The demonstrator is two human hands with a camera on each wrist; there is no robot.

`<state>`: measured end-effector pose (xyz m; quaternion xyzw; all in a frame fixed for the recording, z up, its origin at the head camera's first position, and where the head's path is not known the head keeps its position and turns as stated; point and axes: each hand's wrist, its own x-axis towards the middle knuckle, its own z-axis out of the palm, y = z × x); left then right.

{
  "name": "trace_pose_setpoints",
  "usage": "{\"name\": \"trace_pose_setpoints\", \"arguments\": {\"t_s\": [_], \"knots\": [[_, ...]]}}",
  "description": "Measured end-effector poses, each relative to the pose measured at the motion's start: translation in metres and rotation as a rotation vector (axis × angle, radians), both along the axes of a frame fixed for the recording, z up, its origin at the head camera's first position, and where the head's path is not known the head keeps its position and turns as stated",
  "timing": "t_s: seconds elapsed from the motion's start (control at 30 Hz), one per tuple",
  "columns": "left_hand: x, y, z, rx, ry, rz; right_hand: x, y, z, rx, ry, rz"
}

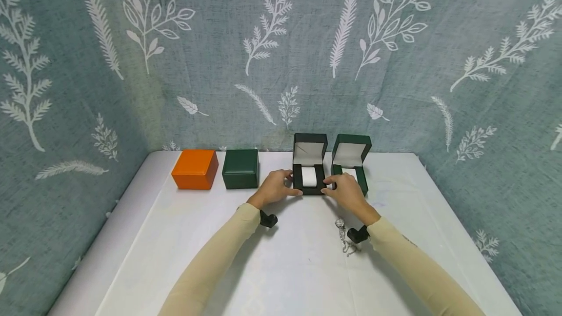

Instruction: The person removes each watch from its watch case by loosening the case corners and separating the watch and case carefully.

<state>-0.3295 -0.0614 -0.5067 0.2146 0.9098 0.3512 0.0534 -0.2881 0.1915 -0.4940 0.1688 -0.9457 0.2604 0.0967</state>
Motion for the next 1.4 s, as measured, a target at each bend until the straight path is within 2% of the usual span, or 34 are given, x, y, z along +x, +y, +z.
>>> {"name": "trace_pose_setpoints", "arguments": {"t_s": [0.17, 0.3, 0.5, 0.67, 0.87, 1.07, 1.2, 1.4], "knots": [[0.002, -0.003, 0.002, -0.014, -0.01, 0.006, 0.0, 0.002, -0.003, -0.025, 0.008, 0.007], [0.005, -0.018, 0.007, 0.007, 0.019, -0.016, 0.004, 0.001, -0.003, -0.071, 0.033, 0.011], [0.014, -0.06, 0.033, 0.105, 0.057, -0.117, 0.012, -0.009, 0.006, -0.191, 0.027, 0.022], [0.017, -0.104, 0.056, 0.141, 0.073, -0.096, 0.015, -0.025, 0.013, -0.3, -0.037, 0.074], [0.016, -0.153, 0.072, 0.141, 0.015, -0.03, 0.018, -0.05, 0.013, -0.362, -0.093, 0.13], [0.005, -0.194, 0.072, 0.171, -0.086, 0.004, 0.021, -0.084, 0.01, -0.405, -0.128, 0.178], [-0.003, -0.207, 0.07, 0.19, -0.176, 0.021, 0.02, -0.106, 0.008, -0.437, -0.167, 0.184], [-0.016, -0.214, 0.069, 0.205, -0.256, -0.006, 0.016, -0.135, 0.001, -0.491, -0.268, 0.198]]}}
